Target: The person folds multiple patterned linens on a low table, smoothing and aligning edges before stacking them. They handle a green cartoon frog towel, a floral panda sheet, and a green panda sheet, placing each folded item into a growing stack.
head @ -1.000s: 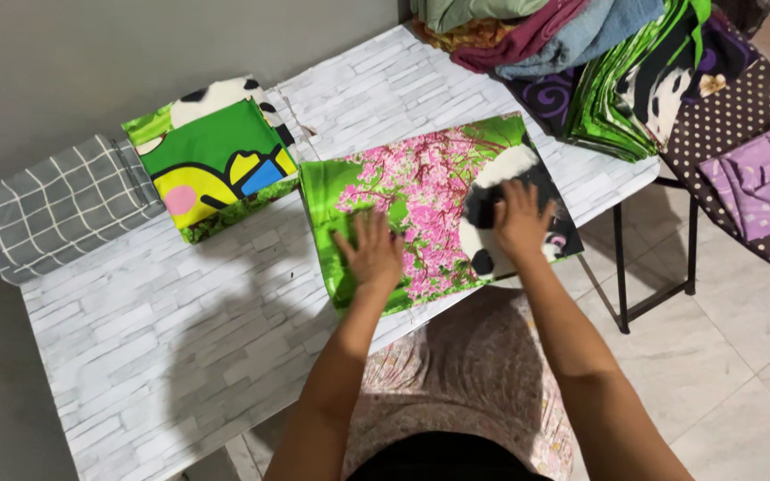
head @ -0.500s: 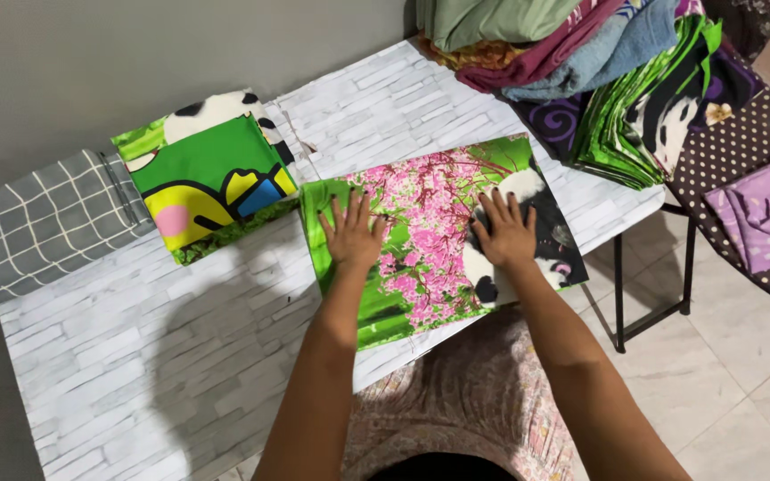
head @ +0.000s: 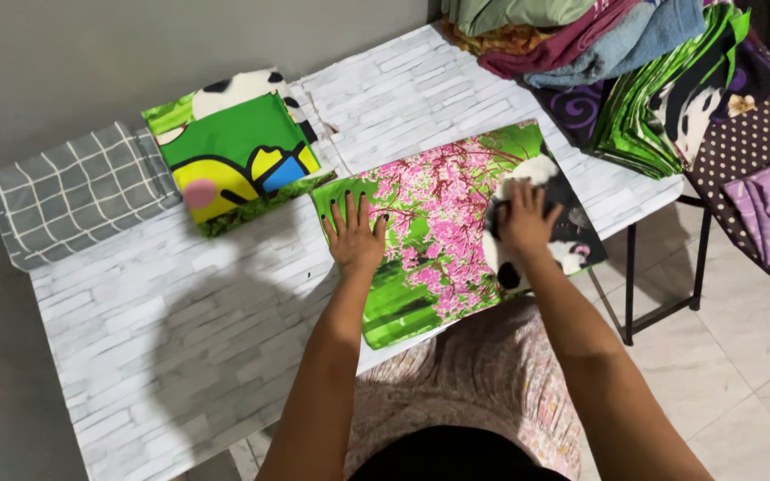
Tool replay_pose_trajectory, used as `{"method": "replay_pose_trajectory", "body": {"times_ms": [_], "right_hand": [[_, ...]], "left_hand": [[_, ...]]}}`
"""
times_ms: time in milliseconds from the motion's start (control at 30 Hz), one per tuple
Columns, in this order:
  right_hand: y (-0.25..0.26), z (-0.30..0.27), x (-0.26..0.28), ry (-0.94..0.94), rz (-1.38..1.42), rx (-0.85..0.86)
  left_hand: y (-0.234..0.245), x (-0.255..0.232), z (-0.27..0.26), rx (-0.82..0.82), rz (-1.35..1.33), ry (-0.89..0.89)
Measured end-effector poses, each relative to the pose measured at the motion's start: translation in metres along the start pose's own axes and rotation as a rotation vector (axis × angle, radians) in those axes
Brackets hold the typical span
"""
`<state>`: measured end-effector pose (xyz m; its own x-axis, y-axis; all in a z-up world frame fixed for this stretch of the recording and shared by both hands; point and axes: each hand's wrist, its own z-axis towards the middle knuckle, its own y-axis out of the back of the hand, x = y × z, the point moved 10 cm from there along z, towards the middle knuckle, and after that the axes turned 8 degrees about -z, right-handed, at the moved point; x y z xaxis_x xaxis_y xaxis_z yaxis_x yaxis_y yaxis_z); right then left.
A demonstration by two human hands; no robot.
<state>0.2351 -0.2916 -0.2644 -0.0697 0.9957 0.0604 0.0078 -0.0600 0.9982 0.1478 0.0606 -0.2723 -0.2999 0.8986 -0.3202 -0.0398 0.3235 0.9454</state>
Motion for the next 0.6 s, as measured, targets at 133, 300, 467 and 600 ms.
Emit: {"method": "replay_pose_trajectory", "body": {"times_ms": [133, 300, 467, 600], "right_hand": [[-0.002, -0.057, 0.081, 0.129, 0.127, 0.044], [0.002, -0.141, 0.176, 0.455, 0.127, 0.005], [-0.004, -0.191, 0.190, 0.473, 0.109, 0.027], [-0.001, -0.240, 0.202, 0.682, 0.086, 0.123]], "left_hand": [[-0.004, 0.007, -0.031, 0.148, -0.033, 0.067], [0.010, 0.045, -0.044, 0.129, 0.088, 0.048], [0.015, 0.079, -0.047, 0.080, 0.008, 0.031], [0.014, 0.090, -0.049, 0.061, 0.003, 0.018]]}}
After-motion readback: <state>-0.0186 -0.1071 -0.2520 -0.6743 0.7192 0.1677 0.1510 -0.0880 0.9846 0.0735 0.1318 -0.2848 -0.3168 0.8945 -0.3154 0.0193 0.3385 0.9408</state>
